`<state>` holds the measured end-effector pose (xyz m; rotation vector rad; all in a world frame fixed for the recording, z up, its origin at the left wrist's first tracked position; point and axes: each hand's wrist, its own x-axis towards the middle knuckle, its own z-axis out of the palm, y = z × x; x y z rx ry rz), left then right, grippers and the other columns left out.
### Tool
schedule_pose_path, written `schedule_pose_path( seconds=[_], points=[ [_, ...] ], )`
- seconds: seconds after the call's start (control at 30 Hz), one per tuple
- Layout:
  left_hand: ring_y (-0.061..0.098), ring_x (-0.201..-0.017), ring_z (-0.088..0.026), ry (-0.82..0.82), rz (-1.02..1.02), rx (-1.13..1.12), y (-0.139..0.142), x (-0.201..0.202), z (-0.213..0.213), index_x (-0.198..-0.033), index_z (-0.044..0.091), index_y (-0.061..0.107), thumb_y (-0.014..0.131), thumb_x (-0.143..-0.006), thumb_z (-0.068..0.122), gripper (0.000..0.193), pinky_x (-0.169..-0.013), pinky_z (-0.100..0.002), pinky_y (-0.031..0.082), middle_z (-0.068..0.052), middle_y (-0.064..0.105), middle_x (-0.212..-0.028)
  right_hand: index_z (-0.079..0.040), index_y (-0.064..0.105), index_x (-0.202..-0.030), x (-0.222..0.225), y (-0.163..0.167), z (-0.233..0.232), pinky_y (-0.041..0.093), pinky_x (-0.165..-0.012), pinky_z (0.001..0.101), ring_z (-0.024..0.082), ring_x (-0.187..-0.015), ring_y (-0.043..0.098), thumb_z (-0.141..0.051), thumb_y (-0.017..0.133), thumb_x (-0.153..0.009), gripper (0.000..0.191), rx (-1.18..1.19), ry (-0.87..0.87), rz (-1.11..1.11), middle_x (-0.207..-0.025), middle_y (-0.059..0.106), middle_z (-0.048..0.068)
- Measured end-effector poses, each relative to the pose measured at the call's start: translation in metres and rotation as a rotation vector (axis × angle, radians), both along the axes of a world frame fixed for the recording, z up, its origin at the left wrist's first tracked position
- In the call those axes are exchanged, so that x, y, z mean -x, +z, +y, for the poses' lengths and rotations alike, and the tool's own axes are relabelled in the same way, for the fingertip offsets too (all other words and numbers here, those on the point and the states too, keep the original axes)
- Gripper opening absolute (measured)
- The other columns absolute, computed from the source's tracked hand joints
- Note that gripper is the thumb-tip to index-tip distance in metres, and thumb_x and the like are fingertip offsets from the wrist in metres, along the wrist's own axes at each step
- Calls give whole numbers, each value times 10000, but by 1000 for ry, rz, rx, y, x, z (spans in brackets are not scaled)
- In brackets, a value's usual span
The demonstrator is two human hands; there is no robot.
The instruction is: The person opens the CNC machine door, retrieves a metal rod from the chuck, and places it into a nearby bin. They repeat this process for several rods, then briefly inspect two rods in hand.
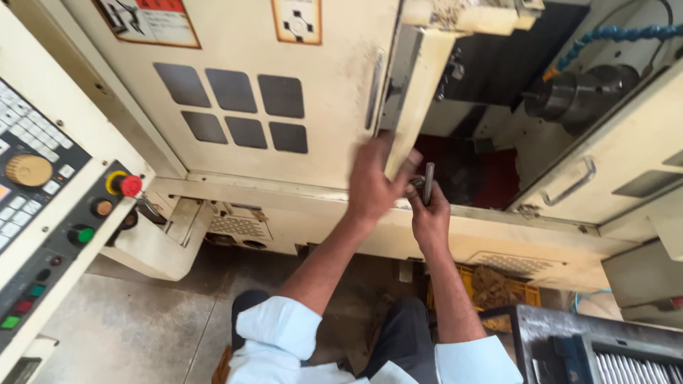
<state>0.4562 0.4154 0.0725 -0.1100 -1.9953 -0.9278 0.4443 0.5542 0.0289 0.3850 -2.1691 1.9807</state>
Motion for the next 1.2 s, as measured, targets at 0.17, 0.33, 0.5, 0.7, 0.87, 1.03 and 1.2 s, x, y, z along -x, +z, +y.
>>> schedule_pose_path(
  seconds=[0.17,0.33,0.5,0.7,0.87,1.03,1.2],
  points=[
    [653,-970,-354,239,146,110,60,51,-57,-1247,18,573,740,-945,169,377,-864,-471,517,-172,679,-992,-13,622,-1195,23,18,-41,505,-919,273,103,-994,647,-195,661,-1033,247,-3,0,164,-1044,755,45],
    [683,-836,-326,92,118,221,50,73,-88,-1240,29,558,712,-889,127,395,-800,-452,542,-132,690,-893,-10,618,-1199,55,24,-81,503,-882,269,99,-946,611,-176,653,-1078,208,15,-35,222,-1020,739,70],
    [674,-821,-335,88,119,219,30,83,-131,-1228,48,566,716,-921,140,354,-769,-454,545,-133,686,-888,-11,614,-1226,90,20,-130,521,-732,298,101,-837,566,-156,636,-1088,201,51,6,111,-966,685,84],
    [651,-751,-296,252,92,214,12,80,-210,-1154,20,577,653,-985,168,238,-681,-441,520,-136,633,-828,-23,577,-1255,142,18,-189,557,-739,379,263,-903,753,-149,583,-1084,212,-249,39,341,-1007,770,145],
    [606,-798,-276,474,172,110,11,78,-264,-1210,-48,537,550,-1089,161,242,-677,-411,475,-169,597,-924,-21,523,-1295,215,12,-255,626,-700,421,299,-885,765,-248,543,-1091,306,-188,43,157,-1030,733,172],
    [612,-832,-280,446,206,-53,14,70,-310,-1194,-40,498,509,-1129,124,177,-755,-410,492,-168,614,-982,-51,449,-1356,278,1,-309,654,-708,411,286,-887,745,-313,534,-1078,392,-53,84,-50,-1045,709,147],
    [645,-847,-310,618,204,6,16,72,-343,-1188,-53,497,527,-1122,97,166,-758,-423,517,-186,639,-999,-142,381,-1396,317,5,-354,663,-845,433,262,-1039,696,-256,583,-1047,419,572,158,-192,-1155,655,108]
  ],
)
